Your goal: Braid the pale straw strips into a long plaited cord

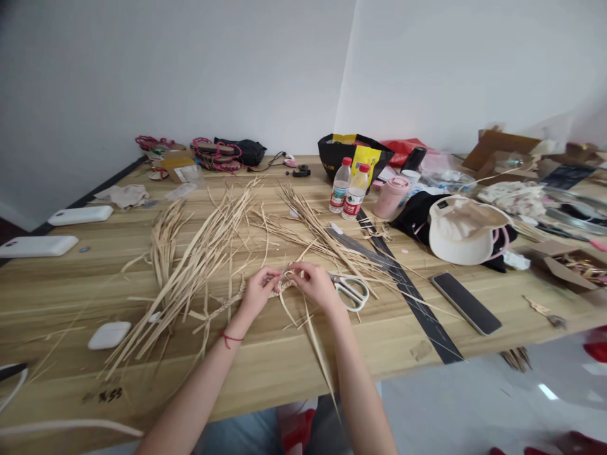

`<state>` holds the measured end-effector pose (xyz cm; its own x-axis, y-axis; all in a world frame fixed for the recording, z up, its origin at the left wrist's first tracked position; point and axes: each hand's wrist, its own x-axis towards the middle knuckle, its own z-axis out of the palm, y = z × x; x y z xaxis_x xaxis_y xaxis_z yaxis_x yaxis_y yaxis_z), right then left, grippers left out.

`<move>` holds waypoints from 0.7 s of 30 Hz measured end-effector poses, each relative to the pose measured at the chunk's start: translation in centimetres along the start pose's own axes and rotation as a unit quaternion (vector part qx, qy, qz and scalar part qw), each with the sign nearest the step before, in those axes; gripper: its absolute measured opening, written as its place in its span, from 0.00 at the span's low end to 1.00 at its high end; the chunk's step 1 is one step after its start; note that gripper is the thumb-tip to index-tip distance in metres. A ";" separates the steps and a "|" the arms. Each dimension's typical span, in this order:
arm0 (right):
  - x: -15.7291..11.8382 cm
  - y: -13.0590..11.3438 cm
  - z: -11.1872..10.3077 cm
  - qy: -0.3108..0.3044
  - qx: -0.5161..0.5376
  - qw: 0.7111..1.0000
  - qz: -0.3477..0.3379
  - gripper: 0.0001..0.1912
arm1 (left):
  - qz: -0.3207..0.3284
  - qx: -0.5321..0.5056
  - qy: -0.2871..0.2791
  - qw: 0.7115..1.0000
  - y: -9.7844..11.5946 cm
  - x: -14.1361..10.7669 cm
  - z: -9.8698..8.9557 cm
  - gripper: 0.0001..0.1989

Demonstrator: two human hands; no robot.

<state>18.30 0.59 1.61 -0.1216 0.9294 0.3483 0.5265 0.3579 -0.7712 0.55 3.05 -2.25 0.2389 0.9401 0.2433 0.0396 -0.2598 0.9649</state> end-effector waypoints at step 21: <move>5.6 -4.6 -2.6 -0.316 -0.293 0.894 -0.124 0.06 | -0.013 0.011 -0.009 1.000 -1.0 0.1 0.1 0.06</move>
<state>17.36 3.88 8.51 -0.6489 0.7596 -0.0427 0.7453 0.6234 -0.2364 0.65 3.33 -3.18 0.2553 0.9422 0.2168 0.0666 -0.2409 0.9683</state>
